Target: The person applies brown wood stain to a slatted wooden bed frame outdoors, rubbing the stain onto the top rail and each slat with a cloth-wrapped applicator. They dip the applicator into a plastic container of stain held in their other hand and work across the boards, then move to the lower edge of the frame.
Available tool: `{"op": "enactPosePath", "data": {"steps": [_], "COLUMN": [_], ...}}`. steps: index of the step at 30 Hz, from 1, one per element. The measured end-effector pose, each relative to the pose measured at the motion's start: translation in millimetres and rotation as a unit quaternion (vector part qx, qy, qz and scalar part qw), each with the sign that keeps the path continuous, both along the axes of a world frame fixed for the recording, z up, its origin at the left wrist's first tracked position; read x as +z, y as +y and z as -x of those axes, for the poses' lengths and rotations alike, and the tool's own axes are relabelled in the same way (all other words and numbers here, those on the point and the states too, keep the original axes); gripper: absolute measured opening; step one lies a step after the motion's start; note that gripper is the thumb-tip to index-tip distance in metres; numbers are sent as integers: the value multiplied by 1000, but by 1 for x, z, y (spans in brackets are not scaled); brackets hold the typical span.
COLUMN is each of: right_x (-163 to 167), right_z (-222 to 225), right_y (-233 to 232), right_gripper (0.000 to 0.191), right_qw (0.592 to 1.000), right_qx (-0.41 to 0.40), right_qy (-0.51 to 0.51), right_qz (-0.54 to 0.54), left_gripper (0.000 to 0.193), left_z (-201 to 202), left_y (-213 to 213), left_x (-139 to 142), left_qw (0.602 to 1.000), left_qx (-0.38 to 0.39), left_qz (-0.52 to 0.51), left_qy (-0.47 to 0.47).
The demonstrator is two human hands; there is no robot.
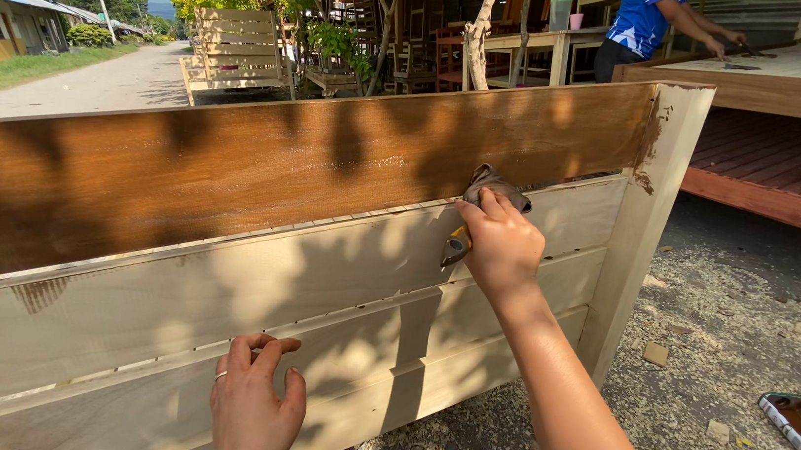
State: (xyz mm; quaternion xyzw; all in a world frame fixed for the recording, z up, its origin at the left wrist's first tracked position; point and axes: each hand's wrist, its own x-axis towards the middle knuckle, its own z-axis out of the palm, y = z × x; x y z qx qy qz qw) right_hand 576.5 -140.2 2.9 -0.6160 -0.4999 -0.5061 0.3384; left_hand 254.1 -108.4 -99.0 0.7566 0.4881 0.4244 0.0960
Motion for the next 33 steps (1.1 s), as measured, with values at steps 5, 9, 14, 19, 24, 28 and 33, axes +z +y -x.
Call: {"op": "enactPosePath", "data": {"steps": [5,9,14,19,24,28,33], "right_x": [-6,-2,18,-1,-3,17,18], "right_z": [15,0,-15,63,40,-26,52], "right_y": [2,-3,-4,18,8,3,34], "right_gripper": [41,44,45,39,45,51,48], "right_qw": [1000,997,987,978,983,986,978], "right_qx": [13,44,24,151,144,62,103], "right_qy": [-17,-33,43,-109,-78,69,3], "right_qz": [-7,-45,-150,-95,-85,-141,-181], "left_gripper": [34,34,35,33,34,34,34], "left_z": [4,8,19,17,20,34,33], "left_y": [-2,3,10,20,21,22,23], "left_x": [0,-2,-5,-6,-6,-3,0], "left_qw": [1000,1000,1000,999,999,999,999], "left_qx": [1,-3,11,21,16,35,23], "left_qz": [-11,-13,-21,-33,-37,-26,-26], "left_qy": [-5,-12,-13,-10,-3,1,-10]}}
